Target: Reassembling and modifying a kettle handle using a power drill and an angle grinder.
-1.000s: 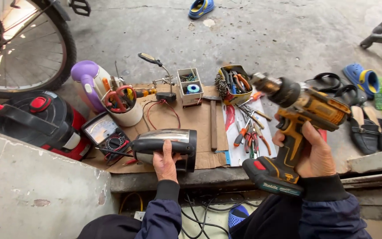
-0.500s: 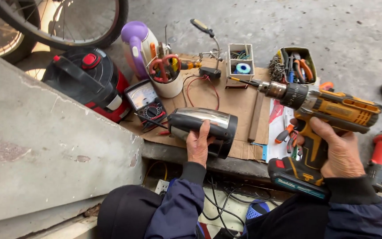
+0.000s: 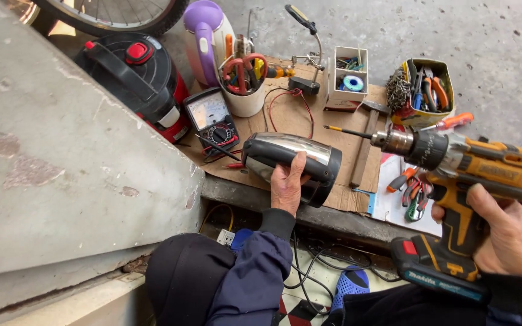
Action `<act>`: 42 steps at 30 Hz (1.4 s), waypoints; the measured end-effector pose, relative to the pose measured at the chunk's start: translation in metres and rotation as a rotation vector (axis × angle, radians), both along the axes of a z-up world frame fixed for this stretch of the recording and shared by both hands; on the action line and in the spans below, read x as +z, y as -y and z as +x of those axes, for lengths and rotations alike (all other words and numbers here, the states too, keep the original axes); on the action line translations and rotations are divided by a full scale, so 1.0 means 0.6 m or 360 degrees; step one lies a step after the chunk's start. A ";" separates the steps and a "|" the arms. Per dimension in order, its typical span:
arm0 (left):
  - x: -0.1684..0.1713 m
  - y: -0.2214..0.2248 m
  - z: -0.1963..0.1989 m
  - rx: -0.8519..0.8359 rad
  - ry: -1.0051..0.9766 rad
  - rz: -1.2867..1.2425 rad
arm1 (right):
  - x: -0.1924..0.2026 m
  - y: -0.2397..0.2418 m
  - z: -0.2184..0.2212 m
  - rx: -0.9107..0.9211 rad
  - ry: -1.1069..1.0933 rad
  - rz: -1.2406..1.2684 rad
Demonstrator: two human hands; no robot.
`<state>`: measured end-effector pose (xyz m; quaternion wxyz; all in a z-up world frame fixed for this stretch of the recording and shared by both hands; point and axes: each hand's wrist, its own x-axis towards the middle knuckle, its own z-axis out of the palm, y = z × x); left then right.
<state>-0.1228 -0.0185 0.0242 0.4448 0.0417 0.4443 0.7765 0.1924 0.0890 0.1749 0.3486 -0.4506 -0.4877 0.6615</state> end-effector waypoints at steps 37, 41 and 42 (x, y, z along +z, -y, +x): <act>0.025 0.001 0.008 -0.0023 -0.0056 0.0035 | 0.129 0.098 -0.115 0.0230 0.1289 0.0557; 0.023 0.001 0.007 -0.0030 -0.0015 0.0051 | 0.121 0.093 -0.110 0.0231 0.1250 0.0557; 0.023 0.000 0.007 -0.0033 -0.0006 0.0056 | 0.120 0.092 -0.110 0.0220 0.1242 0.0536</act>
